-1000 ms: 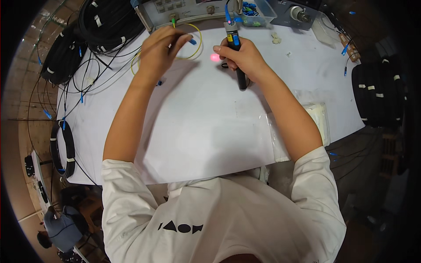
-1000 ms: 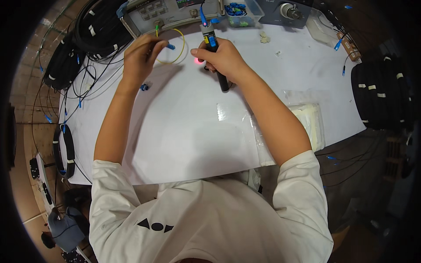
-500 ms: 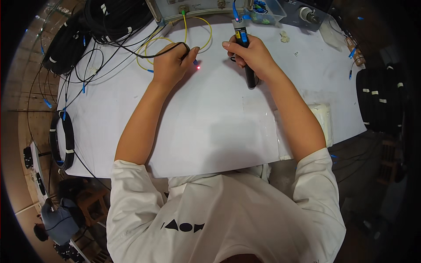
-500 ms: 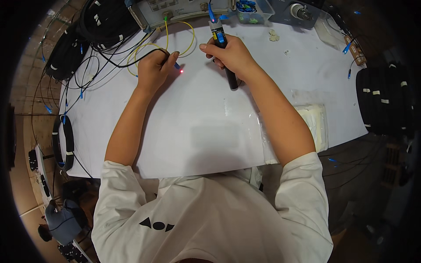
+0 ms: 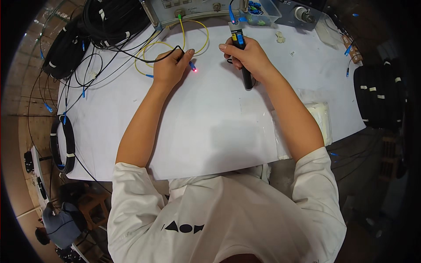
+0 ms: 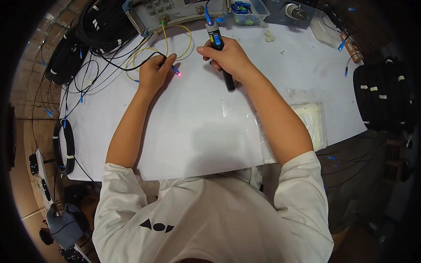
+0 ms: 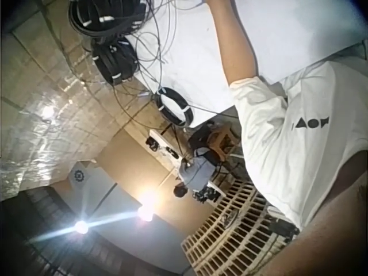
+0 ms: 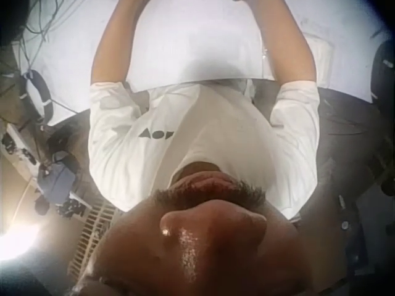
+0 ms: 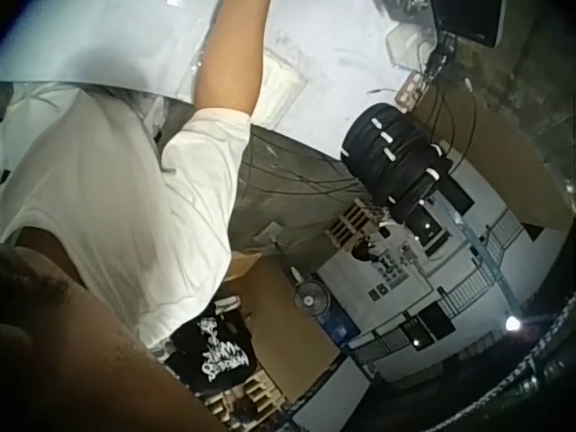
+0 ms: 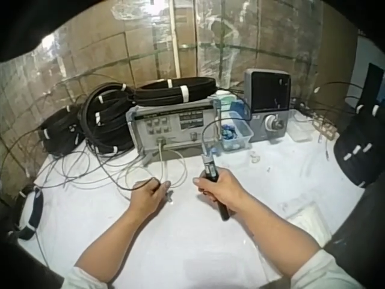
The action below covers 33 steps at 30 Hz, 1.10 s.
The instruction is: Connecting fiber optic cables to measurement equipment and verifying light continuity using a visual fault locator laser source.
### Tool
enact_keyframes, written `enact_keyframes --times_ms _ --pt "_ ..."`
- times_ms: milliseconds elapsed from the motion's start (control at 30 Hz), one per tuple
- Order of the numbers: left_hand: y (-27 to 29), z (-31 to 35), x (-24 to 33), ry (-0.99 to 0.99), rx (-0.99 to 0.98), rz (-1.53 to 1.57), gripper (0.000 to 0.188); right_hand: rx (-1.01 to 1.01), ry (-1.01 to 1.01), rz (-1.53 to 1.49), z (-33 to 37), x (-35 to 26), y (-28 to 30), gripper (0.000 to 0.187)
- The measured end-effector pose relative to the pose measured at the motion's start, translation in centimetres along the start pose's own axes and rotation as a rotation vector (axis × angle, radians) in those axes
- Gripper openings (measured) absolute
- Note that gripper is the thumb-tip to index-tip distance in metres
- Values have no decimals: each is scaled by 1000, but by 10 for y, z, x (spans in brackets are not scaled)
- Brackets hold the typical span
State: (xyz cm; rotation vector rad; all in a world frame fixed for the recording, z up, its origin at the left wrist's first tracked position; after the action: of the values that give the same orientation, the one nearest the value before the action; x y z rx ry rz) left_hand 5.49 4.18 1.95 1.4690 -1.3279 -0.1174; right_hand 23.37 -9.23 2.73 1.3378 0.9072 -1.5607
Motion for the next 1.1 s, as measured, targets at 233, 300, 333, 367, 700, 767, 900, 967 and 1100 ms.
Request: enact_keyframes --times_ms 233,300,333,367,700,767,900,967,1100 --pt "-5 -5 -10 106 -84 2 54 5 -6 3 1 0 0 25" --pt "-5 -8 -9 103 -85 7 54 15 -6 8 1 1 1 25" --pt "-4 -9 -9 95 -100 -15 54 13 -6 8 0 1 0 25" --pt "-4 -9 -9 87 -116 -38 54 11 -5 11 0 1 0 25" --pt "-2 -9 -6 150 -149 -33 44 5 -15 32 0 2 -2 25" --pt "-2 -10 -7 137 -158 -92 45 1 -5 16 0 3 -3 26" --pt "-3 -8 -12 151 -159 -55 44 1 -12 25 1 2 -4 25" --pt "0 -6 -4 44 -82 180 43 13 -18 19 1 3 -2 25" --pt "-1 4 -1 -3 -144 476 27 6 -30 25 0 4 -2 25"
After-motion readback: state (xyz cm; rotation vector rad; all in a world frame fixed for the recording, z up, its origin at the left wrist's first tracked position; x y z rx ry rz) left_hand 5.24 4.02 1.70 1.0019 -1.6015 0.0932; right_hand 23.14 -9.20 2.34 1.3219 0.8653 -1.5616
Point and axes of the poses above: each hand's wrist, its own z-axis away from the middle knuckle, its own y-axis out of the back of the hand, x = y × z, the point moved 6 cm from there along -z, towards the middle knuckle, and after that the axes turned 7 degrees about -y, right-handed, at the moved point
